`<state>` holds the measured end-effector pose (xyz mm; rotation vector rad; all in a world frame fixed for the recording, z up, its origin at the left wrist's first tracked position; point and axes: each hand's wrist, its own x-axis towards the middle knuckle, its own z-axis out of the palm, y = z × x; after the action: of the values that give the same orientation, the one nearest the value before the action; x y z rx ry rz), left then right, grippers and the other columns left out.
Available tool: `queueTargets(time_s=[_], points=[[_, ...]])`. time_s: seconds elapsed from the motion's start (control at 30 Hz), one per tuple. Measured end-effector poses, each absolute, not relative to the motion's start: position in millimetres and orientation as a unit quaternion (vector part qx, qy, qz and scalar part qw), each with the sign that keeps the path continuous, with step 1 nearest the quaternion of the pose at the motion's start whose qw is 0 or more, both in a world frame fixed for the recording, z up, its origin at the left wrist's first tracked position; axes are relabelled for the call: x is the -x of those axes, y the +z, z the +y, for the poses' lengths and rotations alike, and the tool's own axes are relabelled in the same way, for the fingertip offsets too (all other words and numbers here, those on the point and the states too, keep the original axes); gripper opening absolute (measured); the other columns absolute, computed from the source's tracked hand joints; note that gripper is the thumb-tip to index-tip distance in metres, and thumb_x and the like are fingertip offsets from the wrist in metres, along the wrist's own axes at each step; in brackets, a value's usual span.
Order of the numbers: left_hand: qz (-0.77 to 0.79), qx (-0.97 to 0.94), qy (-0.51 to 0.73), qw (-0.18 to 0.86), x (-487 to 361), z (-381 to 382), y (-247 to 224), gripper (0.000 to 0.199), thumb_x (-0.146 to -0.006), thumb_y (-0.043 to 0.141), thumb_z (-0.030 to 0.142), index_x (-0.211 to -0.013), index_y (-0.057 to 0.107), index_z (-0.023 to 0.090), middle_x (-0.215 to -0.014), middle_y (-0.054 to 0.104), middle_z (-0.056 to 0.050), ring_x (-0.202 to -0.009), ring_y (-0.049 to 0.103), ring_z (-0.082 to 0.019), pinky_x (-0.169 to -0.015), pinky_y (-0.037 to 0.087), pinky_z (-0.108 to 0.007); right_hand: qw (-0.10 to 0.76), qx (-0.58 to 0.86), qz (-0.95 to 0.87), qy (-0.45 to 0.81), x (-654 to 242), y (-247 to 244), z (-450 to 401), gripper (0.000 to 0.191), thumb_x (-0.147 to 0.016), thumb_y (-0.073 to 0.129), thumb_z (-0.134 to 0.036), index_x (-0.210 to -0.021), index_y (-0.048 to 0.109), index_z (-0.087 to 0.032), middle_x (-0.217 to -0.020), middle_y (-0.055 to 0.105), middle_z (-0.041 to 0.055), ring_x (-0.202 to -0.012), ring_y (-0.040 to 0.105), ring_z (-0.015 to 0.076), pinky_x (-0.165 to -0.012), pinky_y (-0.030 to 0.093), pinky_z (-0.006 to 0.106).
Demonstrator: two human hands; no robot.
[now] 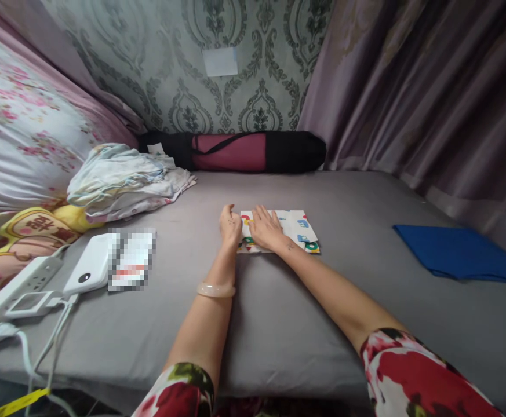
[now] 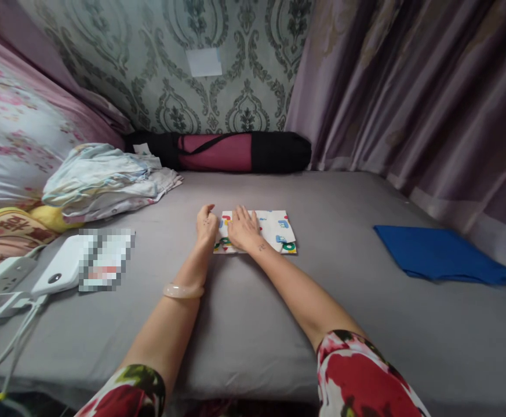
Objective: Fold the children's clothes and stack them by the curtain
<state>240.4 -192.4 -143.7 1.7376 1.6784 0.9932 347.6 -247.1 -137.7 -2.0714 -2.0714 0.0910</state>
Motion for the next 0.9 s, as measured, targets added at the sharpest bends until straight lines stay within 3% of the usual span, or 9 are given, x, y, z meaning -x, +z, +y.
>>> queueTargets(time_s=[0.3, 0.47, 0.63, 0.77, 0.9], points=[[0.610, -0.622, 0.393, 0.295, -242.5, -188.8, -149.4, 0.053, -0.081, 0.030, 0.013, -0.126, 0.057, 0.010, -0.129, 0.061, -0.012, -0.123, 0.055, -0.020, -0.106, 0.043, -0.034, 0.072, 0.675, -0.728, 0.091, -325.2, -153.3, -241.6, 0.063, -0.095, 0.029, -0.034, -0.150, 0.025, -0.005, -0.158, 0.019, 0.0133, -0.146, 0.014, 0.0245, -0.117, 0.009, 0.046], [0.595, -0.655, 0.370, 0.284, -246.8, -192.1, -148.6, 0.051, -0.082, 0.031, 0.013, -0.126, 0.057, 0.012, -0.128, 0.062, -0.011, -0.122, 0.055, -0.020, -0.105, 0.043, -0.035, 0.105, 0.657, -0.736, 0.124, -335.7, -145.4, -243.4, 0.061, -0.096, 0.025, -0.032, -0.150, 0.026, -0.004, -0.157, 0.022, 0.0140, -0.146, 0.016, 0.0226, -0.117, 0.013, 0.040], [0.584, -0.717, 0.312, 0.220, -255.1, -199.1, -148.7, 0.048, -0.087, 0.029, 0.012, -0.128, 0.054, 0.012, -0.130, 0.061, -0.011, -0.123, 0.055, -0.019, -0.106, 0.041, -0.032, 0.143, 0.706, -0.691, 0.062, -372.7, -138.2, -251.6, 0.059, -0.098, 0.019, -0.034, -0.148, 0.030, -0.004, -0.157, 0.025, 0.0146, -0.145, 0.018, 0.0237, -0.117, 0.013, 0.040], [0.543, -0.788, 0.254, 0.141, -268.0, -214.2, -150.6, 0.045, -0.094, 0.029, 0.020, -0.134, 0.049, 0.014, -0.140, 0.053, -0.011, -0.135, 0.042, -0.021, -0.114, 0.031, -0.040, 0.108, 0.748, -0.654, 0.036, -414.2, -139.5, -264.4, 0.060, -0.099, 0.021, -0.036, -0.149, 0.029, -0.004, -0.157, 0.023, 0.0156, -0.145, 0.017, 0.0254, -0.117, 0.012, 0.043], [0.500, -0.841, 0.185, 0.091, -276.8, -226.3, -156.0, 0.052, -0.098, 0.027, 0.039, -0.142, 0.041, 0.016, -0.151, 0.038, -0.012, -0.144, 0.026, -0.027, -0.118, 0.016, -0.051, 0.084, 0.755, -0.650, 0.028, -437.5, -147.4, -276.1, 0.061, -0.099, 0.020, -0.042, -0.150, 0.030, -0.009, -0.157, 0.022, 0.0157, -0.145, 0.017, 0.0268, -0.117, 0.012, 0.046]])
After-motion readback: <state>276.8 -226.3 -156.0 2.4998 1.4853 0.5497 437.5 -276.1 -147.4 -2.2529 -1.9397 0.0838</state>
